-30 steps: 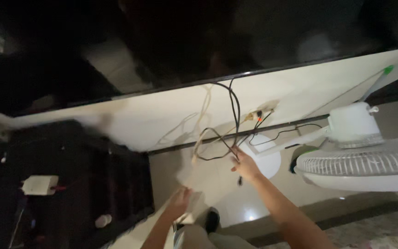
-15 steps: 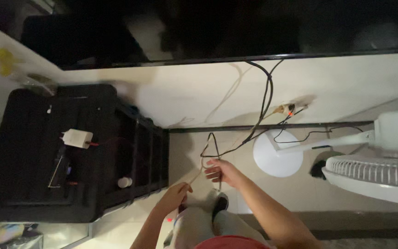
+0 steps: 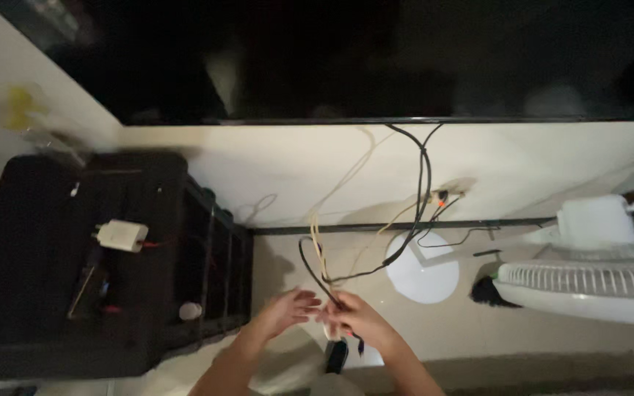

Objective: The person organizes electrical cables on a power strip, places it on a shelf, and then uses a brush by hand to sweep the surface of a bed.

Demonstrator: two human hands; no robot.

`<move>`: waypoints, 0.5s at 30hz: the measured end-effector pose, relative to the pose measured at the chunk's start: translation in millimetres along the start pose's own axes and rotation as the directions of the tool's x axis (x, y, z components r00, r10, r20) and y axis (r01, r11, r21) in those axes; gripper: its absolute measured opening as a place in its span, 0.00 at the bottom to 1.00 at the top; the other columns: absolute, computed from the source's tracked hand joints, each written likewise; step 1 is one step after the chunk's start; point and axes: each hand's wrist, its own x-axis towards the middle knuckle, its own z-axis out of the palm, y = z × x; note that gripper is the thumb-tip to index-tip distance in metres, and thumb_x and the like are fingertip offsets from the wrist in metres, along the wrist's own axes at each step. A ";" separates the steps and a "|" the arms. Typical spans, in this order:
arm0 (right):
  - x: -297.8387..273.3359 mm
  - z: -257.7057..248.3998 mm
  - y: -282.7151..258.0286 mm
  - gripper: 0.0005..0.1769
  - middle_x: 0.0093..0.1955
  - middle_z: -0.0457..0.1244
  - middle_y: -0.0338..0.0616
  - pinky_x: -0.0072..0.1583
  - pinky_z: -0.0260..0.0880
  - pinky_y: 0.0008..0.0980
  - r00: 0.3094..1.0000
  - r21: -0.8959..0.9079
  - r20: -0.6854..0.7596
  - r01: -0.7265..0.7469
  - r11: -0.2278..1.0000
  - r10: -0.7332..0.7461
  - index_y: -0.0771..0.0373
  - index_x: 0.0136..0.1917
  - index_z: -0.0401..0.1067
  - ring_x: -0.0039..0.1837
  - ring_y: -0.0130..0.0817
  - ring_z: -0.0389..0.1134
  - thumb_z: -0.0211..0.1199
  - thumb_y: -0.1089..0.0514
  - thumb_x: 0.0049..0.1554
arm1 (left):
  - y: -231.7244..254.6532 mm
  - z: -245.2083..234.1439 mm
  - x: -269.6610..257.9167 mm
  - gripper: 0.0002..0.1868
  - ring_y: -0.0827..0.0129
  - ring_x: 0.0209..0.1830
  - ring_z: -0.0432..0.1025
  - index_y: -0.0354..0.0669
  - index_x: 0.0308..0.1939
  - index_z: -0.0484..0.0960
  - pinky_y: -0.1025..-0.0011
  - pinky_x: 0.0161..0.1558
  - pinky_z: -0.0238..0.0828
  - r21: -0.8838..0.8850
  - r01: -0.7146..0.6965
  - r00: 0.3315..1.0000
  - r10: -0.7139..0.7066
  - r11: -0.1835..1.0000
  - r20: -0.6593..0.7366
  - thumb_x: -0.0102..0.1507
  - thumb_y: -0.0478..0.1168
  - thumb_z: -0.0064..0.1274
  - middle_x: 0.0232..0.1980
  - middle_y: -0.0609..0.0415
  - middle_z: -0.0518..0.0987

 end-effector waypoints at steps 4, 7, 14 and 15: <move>-27.3 23.5 29.6 0.05 0.50 0.70 0.50 0.47 0.72 0.31 0.999 0.008 -0.048 -0.023 1.000 0.024 0.62 0.43 0.66 0.43 0.34 0.73 0.59 0.67 0.59 | -6.2 23.2 70.1 0.23 0.61 0.54 0.78 0.38 0.57 0.79 0.63 0.49 0.71 0.088 0.083 0.996 -0.086 0.993 0.036 0.73 0.54 0.42 0.55 0.49 0.85; -34.4 58.4 87.5 0.06 0.51 0.72 0.47 0.53 0.74 0.32 0.974 0.096 -0.224 0.064 0.993 -0.041 0.62 0.41 0.67 0.47 0.33 0.73 0.57 0.69 0.58 | -17.8 29.3 97.6 0.26 0.61 0.44 0.80 0.36 0.54 0.80 0.68 0.41 0.77 -0.092 0.361 0.893 -0.316 0.928 0.322 0.68 0.55 0.43 0.47 0.49 0.86; -47.9 125.7 241.5 0.12 0.37 0.64 0.53 0.41 0.67 0.36 0.552 0.191 -0.832 0.190 0.963 0.056 0.67 0.47 0.78 0.37 0.39 0.65 0.55 0.63 0.66 | -14.9 -5.4 148.1 0.10 0.57 0.30 0.78 0.30 0.47 0.79 0.64 0.30 0.78 -0.105 -0.012 1.000 0.009 0.994 -0.026 0.61 0.26 0.55 0.36 0.41 0.82; -59.2 137.9 255.6 0.12 0.37 0.64 0.53 0.41 0.67 0.36 0.519 0.206 -0.852 0.218 0.954 0.065 0.67 0.47 0.78 0.37 0.39 0.65 0.55 0.63 0.66 | -7.1 -6.8 156.0 0.10 0.60 0.26 0.75 0.31 0.45 0.79 0.64 0.24 0.72 -0.010 0.025 0.998 -0.025 1.000 -0.058 0.61 0.33 0.54 0.33 0.44 0.81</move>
